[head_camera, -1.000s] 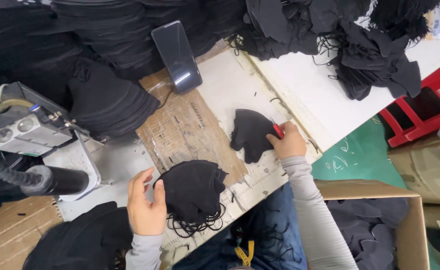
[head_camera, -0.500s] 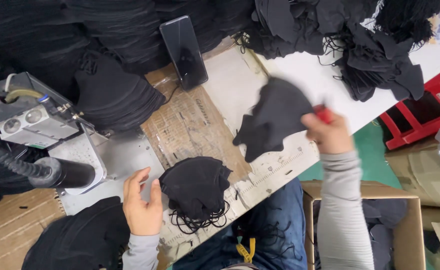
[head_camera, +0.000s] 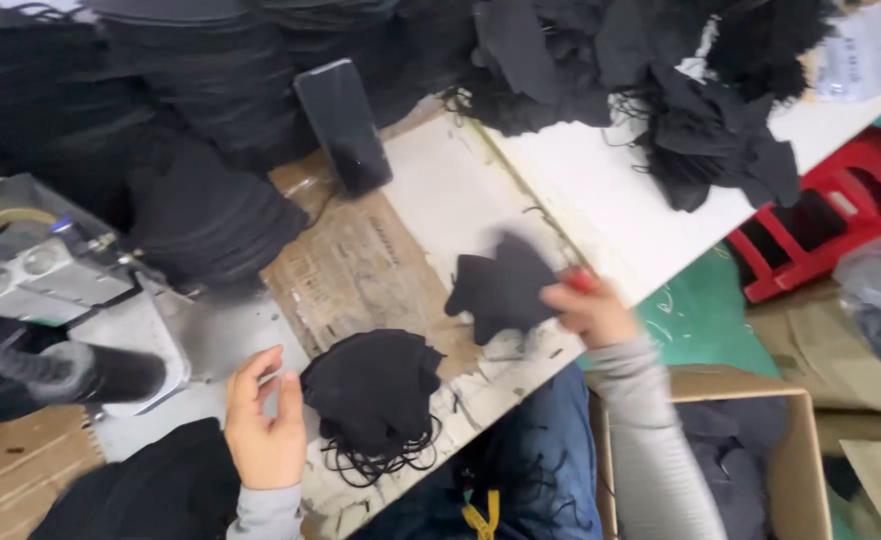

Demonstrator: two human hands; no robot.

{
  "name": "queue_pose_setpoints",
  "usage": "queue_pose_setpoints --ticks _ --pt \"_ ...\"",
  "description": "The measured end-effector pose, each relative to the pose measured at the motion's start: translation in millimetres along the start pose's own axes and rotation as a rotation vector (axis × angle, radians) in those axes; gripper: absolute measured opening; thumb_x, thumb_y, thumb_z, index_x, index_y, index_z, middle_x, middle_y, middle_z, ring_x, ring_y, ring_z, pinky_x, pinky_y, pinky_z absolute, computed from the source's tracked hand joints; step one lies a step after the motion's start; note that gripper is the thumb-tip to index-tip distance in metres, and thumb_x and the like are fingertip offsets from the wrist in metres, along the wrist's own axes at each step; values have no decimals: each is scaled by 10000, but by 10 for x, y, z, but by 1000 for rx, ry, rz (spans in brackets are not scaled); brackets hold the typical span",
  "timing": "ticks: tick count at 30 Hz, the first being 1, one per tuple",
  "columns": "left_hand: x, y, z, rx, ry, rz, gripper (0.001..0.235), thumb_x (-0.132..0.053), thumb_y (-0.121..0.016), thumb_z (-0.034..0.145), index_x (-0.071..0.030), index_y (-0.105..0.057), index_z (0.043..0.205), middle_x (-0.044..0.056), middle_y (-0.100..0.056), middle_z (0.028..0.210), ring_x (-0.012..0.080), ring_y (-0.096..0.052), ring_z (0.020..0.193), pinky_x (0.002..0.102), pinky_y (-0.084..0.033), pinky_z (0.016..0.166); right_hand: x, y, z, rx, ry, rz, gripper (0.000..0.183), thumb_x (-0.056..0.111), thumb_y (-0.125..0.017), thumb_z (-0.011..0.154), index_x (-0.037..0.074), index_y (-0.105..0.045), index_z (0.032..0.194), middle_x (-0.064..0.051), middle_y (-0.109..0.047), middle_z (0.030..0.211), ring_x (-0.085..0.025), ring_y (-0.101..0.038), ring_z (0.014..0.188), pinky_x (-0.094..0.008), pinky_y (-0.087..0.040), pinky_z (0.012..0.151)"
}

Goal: Trimming excess threads and inspecting finished black face masks at a manufacturing workstation.

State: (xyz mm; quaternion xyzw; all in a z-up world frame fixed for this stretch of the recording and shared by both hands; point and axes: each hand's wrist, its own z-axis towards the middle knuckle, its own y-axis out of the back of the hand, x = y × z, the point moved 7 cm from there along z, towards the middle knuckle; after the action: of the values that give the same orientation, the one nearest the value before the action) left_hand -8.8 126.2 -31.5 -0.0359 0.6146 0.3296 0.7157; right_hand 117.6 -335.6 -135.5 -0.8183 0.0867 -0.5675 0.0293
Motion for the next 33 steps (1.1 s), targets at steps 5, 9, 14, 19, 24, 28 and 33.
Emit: queue_pose_setpoints --ticks 5,9,14,19,24,28,33 --pt "272 -35 -61 34 -39 -101 330 30 -668 939 -6 -637 1265 112 -615 1257 192 -636 1131 311 -541 956 66 -629 -221 -386 522 -1011 332 246 -830 793 54 -689 1024 -156 -676 1074 -371 -670 891 -429 -528 761" --pt "1001 44 -115 -18 -22 -124 363 52 -690 962 -18 -652 1316 117 -610 1292 191 -641 1175 312 -555 980 -28 -562 -162 -390 235 -1020 364 281 -844 784 61 -691 1031 -171 -714 978 -384 -682 889 -444 -523 788" --pt "1894 59 -10 5 -81 -121 373 -28 -723 951 -18 -638 1314 138 -586 1273 202 -652 1118 321 -570 943 153 -72 -300 -172 160 -562 466 244 -876 732 10 -723 1105 -108 -689 815 -266 -638 731 -404 -489 682" --pt "2094 -79 28 161 35 -70 411 -47 -747 897 17 -643 1289 167 -668 1183 227 -674 1087 358 -566 917 274 673 -524 111 145 220 460 188 -833 688 -16 -732 1087 -46 -725 816 -147 -614 622 -277 -440 529" --pt "87 -682 -114 414 141 -251 532 -76 -723 843 2 -578 1349 156 -652 1336 246 -639 1220 384 -507 1021 570 487 -893 44 307 -510 217 108 -840 799 -20 -696 900 -44 -664 814 -134 -576 740 -311 -502 667" --pt "-858 -1045 -316 662 -165 -288 958 -138 -908 650 22 -437 1469 167 -574 1402 285 -556 1316 397 -450 1038 900 -837 -1312 353 359 -660 240 112 -826 784 11 -712 970 -60 -697 817 -135 -641 792 -291 -521 739" --pt "-33 -1059 -321 651 27 -190 481 -136 -820 769 -132 -701 1235 132 -745 1137 258 -753 1090 349 -545 972 516 -1254 -1185 544 302 -555 223 143 -801 888 -14 -675 985 -106 -594 858 -171 -566 831 -294 -483 782"
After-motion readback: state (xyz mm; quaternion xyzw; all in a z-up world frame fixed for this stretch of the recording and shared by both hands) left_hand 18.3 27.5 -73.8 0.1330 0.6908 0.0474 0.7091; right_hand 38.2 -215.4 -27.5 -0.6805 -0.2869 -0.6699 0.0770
